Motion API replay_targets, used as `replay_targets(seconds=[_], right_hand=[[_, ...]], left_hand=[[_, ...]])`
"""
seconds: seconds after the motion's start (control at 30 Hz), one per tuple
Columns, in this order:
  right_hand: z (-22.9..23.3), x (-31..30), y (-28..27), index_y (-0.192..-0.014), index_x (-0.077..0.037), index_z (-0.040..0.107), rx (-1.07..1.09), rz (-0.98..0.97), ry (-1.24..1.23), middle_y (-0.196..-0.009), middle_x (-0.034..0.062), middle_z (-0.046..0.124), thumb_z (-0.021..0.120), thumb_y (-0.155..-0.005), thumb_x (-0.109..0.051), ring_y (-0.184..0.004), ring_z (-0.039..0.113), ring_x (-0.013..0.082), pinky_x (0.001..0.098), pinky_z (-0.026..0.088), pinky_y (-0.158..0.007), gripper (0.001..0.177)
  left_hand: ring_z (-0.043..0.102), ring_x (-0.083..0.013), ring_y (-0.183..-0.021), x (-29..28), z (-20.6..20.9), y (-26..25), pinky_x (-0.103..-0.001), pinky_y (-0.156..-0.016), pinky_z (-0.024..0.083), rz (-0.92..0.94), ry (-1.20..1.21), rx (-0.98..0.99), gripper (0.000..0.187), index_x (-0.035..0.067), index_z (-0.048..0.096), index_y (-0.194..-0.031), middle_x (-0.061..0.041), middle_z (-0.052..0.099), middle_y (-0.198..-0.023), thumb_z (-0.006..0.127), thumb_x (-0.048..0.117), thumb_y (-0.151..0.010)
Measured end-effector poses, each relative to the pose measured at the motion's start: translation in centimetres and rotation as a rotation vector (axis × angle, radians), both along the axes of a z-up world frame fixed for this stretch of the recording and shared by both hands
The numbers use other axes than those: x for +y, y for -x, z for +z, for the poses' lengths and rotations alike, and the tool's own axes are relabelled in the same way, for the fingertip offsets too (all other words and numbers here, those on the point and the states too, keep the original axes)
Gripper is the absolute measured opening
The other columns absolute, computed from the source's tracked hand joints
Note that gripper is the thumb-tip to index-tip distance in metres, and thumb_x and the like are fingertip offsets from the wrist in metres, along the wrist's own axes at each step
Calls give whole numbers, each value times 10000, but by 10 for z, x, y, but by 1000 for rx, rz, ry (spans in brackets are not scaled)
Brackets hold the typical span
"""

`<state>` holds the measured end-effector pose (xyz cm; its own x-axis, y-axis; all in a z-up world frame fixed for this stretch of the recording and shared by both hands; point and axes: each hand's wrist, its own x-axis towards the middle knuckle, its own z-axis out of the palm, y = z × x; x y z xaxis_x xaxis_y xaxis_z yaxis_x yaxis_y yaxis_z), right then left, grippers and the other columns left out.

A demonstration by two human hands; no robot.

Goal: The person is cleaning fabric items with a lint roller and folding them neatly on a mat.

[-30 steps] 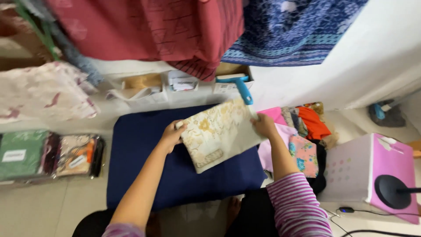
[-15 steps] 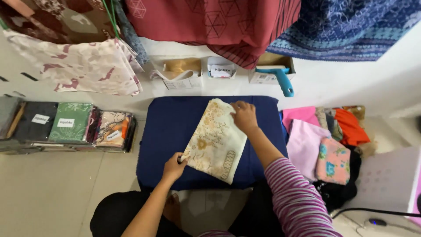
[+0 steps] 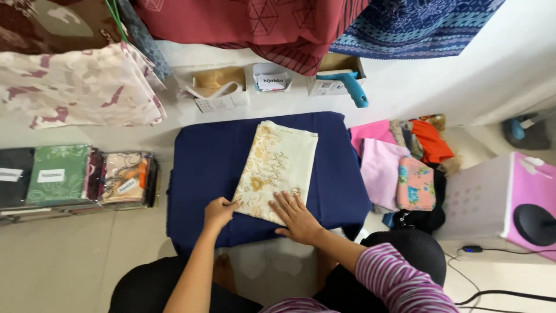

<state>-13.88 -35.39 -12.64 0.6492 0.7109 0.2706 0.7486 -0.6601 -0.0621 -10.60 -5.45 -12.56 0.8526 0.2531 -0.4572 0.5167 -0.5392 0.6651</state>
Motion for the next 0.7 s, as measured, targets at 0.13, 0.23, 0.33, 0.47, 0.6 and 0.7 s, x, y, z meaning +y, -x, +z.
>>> replay_targets(seconds=[0.13,0.23,0.33,0.47,0.6,0.7], right_hand=[[-6,-4,0,-1628,-80,273,3,2,-50,-1644,204,300,441,-1005,-599,-1505,260,432,560,211,-1194,828],[-7,-12,-2,-1594,-67,355,5,34,-101,-1624,215,347,594,-969,-435,-1482,309,442,551,268,-1182,764],[-7,-20,-6,-1567,-51,406,33,97,-146,-1589,232,401,529,-903,-273,-1457,365,442,532,310,-1170,710],[-11,-22,-5,-1595,-12,296,156,38,-1,-1621,244,319,639,-751,-137,-1485,285,465,532,274,-1199,920],[0,-31,-8,-1578,23,295,401,62,15,-1564,301,380,577,-800,9,-1435,351,514,551,333,-1173,828],[89,-43,-4,-1542,73,332,787,113,-102,-1517,339,432,489,-838,60,-1392,361,562,590,343,-1169,722]], left_hand=[[741,-242,-610,2,-23,-8,-332,-569,590,93,91,-25,449,-6,745,-1064,-181,757,-804,813,319,-761],[758,-343,-797,-4,7,2,-366,-622,620,14,103,-125,437,75,624,-1221,-250,722,-1049,748,276,-853],[713,-453,-1026,-15,69,17,-501,-847,585,-196,81,-159,408,224,581,-1370,-274,717,-1078,563,164,-966],[720,-375,-1001,-6,73,11,-453,-864,579,-362,34,-130,476,314,549,-1426,-213,723,-1040,537,137,-984],[712,-394,-1072,-6,90,9,-461,-905,587,-450,39,-28,515,381,488,-1460,-277,688,-1218,512,159,-996],[659,-182,-702,6,72,5,-294,-649,604,-397,207,87,372,88,712,-1295,-209,735,-938,556,155,-964]])
